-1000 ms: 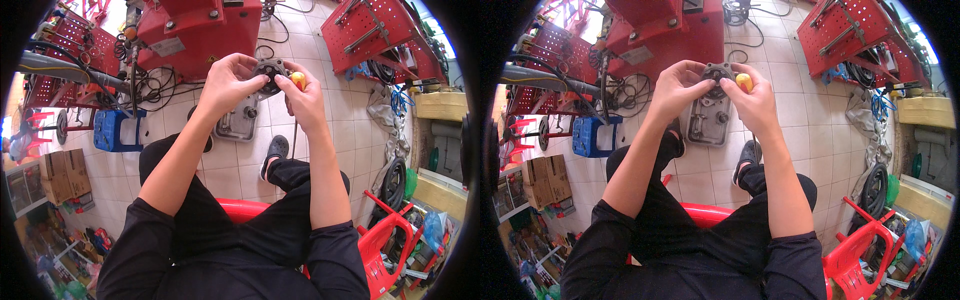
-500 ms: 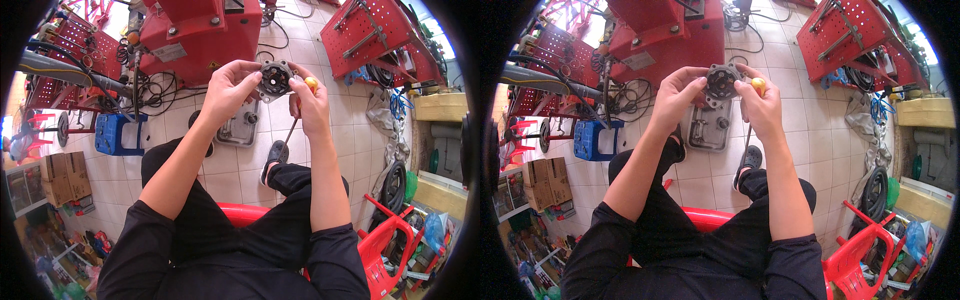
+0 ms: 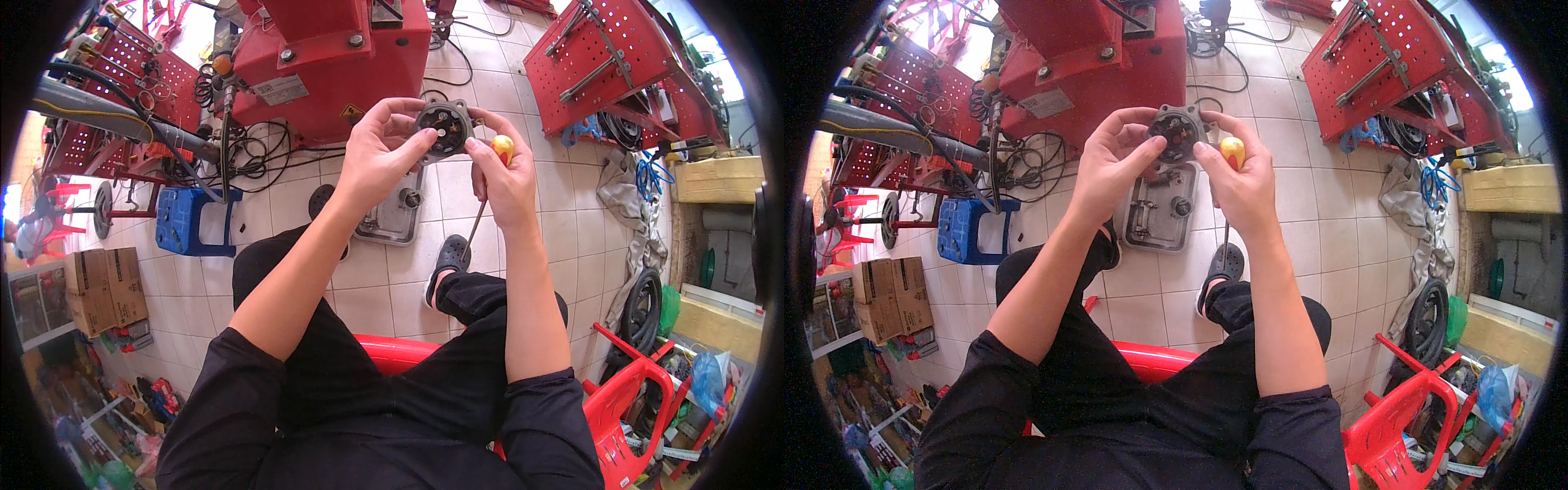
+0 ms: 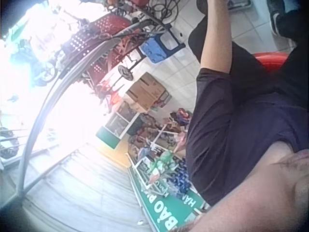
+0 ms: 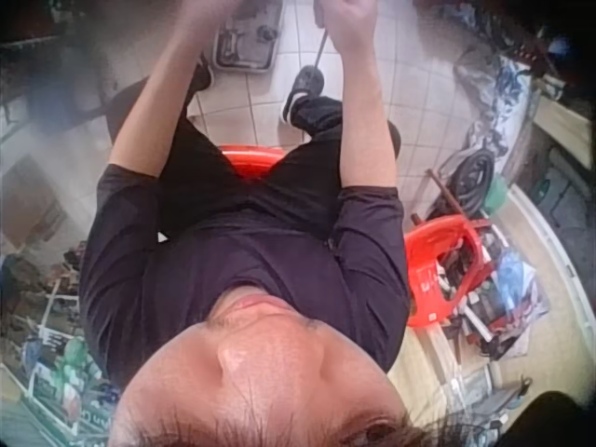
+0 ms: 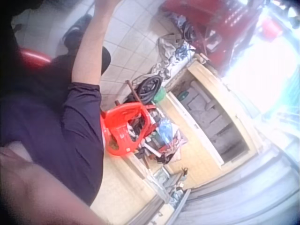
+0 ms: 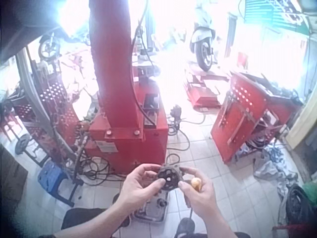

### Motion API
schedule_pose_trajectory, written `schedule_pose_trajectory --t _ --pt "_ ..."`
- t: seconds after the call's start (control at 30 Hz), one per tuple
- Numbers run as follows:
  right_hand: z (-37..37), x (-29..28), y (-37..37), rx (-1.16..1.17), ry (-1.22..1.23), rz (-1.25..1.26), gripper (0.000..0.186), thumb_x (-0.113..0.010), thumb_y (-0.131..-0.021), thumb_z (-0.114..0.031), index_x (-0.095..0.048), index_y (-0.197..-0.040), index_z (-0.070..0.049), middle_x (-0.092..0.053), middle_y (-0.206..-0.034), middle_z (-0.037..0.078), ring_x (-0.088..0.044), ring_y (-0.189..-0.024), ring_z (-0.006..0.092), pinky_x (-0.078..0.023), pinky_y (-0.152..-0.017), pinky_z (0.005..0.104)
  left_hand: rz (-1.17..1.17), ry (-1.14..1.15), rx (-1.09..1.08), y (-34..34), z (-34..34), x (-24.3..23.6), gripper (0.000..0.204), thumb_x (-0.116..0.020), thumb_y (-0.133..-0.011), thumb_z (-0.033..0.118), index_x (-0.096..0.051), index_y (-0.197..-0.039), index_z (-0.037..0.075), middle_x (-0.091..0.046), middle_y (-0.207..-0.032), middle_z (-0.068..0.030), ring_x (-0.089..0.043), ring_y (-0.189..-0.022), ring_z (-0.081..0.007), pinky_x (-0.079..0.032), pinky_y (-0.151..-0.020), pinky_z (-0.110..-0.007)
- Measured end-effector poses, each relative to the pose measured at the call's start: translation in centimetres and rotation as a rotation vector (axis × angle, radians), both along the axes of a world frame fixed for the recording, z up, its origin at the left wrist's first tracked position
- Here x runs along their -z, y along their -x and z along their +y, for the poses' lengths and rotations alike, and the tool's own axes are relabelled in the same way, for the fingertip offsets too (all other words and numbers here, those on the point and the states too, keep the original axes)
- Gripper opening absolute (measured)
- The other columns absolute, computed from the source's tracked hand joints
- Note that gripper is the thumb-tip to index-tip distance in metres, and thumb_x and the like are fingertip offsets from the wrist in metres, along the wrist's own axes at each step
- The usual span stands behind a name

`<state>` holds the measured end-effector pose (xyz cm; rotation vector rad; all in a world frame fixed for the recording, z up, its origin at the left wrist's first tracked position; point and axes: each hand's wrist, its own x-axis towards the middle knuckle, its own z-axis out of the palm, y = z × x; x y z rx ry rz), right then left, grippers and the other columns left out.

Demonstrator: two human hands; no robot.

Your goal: The person sits on a stool and works on a small mechanical part, likely a carburetor, using a yellow-handled screwdriver. They manipulate the part with both hands, using the screwdriver to adjust internal components and remove a small metal piece.

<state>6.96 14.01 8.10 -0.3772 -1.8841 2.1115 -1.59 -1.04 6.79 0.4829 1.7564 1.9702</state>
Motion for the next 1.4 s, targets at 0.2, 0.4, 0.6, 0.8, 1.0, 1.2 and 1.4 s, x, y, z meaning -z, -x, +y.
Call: schedule_pose_trajectory --t 0.2,0.4,0.6,0.8,1.0,1.2,1.4 --pt "0.1 -0.3 0.0 0.062 0.026 0.0 0.02 -0.059 -0.088 -0.012 -0.06 -0.103 0.002 -0.051 -0.059 -0.005 -0.039 -0.042 0.0 -0.03 -0.036 0.0174 -0.115 -0.099 -0.002 0.4 -0.1 0.4 0.032 -0.058 -0.088 0.008 -0.05 -0.119 0.002 -0.063 -0.1 -0.0092 -0.062 -0.085 -0.0126 -0.055 -0.062 -0.026" --pt "0.4 0.2 0.1 0.158 -0.066 -0.052 0.019 -0.061 -0.089 -0.018 -0.062 -0.084 0.001 -0.051 -0.059 -0.004 -0.039 -0.045 0.0005 -0.03 -0.039 0.0183 -0.118 -0.14 0.054 0.4 -0.1 0.8 0.032 -0.058 -0.088 0.008 -0.051 -0.118 0.002 -0.063 -0.102 -0.0088 -0.062 -0.087 -0.0125 -0.055 -0.064 -0.026" --pt "0.6 0.5 0.0 0.135 -0.367 -0.07 0.021 -0.062 -0.087 -0.016 -0.059 -0.074 0.001 -0.047 -0.058 -0.005 -0.038 -0.055 0.0029 -0.032 -0.048 0.0209 -0.066 -0.062 0.087 0.7 -0.1 1.0 0.031 -0.06 -0.087 0.01 -0.054 -0.117 0.001 -0.063 -0.098 -0.0063 -0.061 -0.086 -0.0108 -0.054 -0.065 -0.025" --pt "0.9 0.8 0.0 0.086 -0.239 -0.06 0.018 -0.061 -0.087 -0.016 -0.061 -0.076 -0.002 -0.051 -0.058 -0.003 -0.04 -0.047 0.0024 -0.032 -0.042 0.02 -0.097 -0.016 0.102 0.9 -0.4 0.5 0.033 -0.062 -0.087 0.014 -0.056 -0.117 0.004 -0.063 -0.095 -0.0039 -0.061 -0.081 -0.0078 -0.05 -0.061 -0.021" --pt "1.3 2.2 0.1 0.059 -0.244 -0.081 0.018 -0.059 -0.09 -0.018 -0.062 -0.083 -0.002 -0.061 -0.066 0.004 -0.041 -0.044 0.0012 -0.03 -0.039 0.0164 -0.041 -0.012 0.075 1.1 -0.7 0.9 0.032 -0.06 -0.087 0.012 -0.056 -0.118 0.004 -0.064 -0.097 -0.0051 -0.061 -0.083 -0.0089 -0.051 -0.063 -0.022" --pt "4.4 13.1 1.8 0.051 -0.64 -0.354 0.023 -0.064 -0.083 -0.025 -0.065 -0.086 -0.003 -0.064 -0.068 0.009 -0.058 -0.055 0.0134 -0.047 -0.052 0.03 -0.169 -0.191 -0.072 3.3 -0.4 3.2 0.03 -0.06 -0.087 0.008 -0.056 -0.115 0.0 -0.065 -0.095 -0.0089 -0.063 -0.081 -0.0109 -0.056 -0.061 -0.025" --pt "0.8 24.8 2.9 -0.279 -1.07 -0.953 0.028 -0.057 -0.079 -0.027 -0.067 -0.095 -0.007 -0.066 -0.094 0.019 -0.064 -0.091 0.0345 -0.051 -0.078 0.0441 -0.206 -0.112 -0.015 5.1 -0.5 5.0 0.032 -0.06 -0.088 0.012 -0.055 -0.119 0.003 -0.064 -0.102 -0.0083 -0.063 -0.087 -0.0139 -0.055 -0.069 -0.029"
